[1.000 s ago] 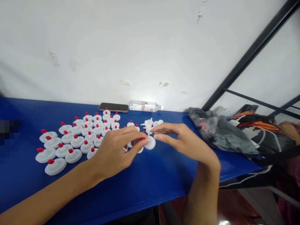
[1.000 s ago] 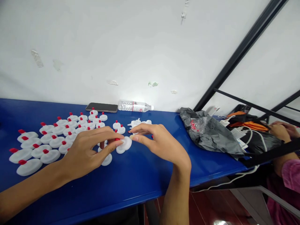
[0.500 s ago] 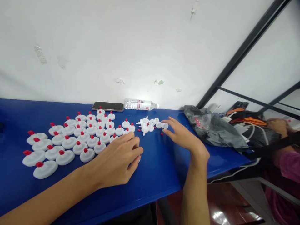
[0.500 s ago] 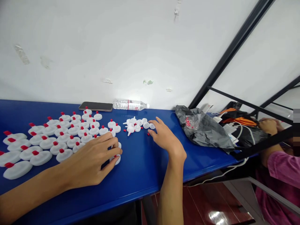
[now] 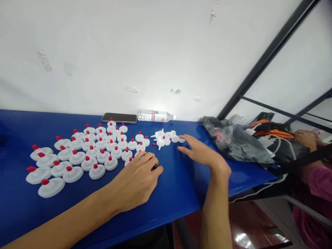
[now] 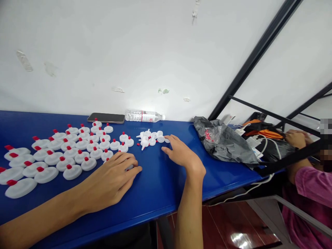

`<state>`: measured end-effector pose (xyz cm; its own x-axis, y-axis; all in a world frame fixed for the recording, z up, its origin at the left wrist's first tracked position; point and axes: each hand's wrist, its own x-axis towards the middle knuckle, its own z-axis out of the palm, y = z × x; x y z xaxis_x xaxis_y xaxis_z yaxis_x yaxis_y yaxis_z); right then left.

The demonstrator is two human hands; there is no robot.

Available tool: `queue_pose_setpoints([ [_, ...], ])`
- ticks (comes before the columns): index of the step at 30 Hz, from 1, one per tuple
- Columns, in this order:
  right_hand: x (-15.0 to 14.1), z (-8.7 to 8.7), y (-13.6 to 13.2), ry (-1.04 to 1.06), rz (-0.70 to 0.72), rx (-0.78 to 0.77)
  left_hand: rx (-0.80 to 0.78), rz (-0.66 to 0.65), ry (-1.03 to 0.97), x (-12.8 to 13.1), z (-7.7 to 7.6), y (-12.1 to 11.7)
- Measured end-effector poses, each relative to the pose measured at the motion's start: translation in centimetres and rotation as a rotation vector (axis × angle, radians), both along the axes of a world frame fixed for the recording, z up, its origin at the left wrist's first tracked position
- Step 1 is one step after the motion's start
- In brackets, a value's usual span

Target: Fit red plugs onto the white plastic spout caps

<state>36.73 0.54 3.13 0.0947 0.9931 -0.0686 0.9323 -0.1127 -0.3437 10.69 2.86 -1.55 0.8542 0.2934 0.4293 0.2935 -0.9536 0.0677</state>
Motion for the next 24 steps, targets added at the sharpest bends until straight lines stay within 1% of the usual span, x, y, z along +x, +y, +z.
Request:
queue_pose_setpoints([
  [6, -0.23, 0.21, -0.02, 0.0, -0.01, -0.007, -0.009, 0.028, 0.008, -0.1, 0.15, 0.38],
  [13, 0.26, 0.02, -0.1, 0.026, -0.033, 0.039, -0.008, 0.078, -0.004, -0.32, 0.45, 0.78],
  [16, 0.23, -0.1, -0.01, -0.006, -0.013, 0.049, 0.015, 0.063, -0.046, -0.25, 0.45, 0.57],
  [19, 0.06, -0.09, 0.08, -0.022, -0.009, 0.0, 0.059, 0.024, -0.068, -0.04, 0.21, 0.17],
  [22, 0.04, -0.07, 0.13, -0.014, -0.008, -0.016, 0.126, -0.029, -0.024, 0.17, -0.12, -0.14],
  [24, 0.14, -0.08, 0.1, -0.01, -0.009, -0.005, 0.15, -0.032, 0.022, 0.23, -0.24, -0.14],
])
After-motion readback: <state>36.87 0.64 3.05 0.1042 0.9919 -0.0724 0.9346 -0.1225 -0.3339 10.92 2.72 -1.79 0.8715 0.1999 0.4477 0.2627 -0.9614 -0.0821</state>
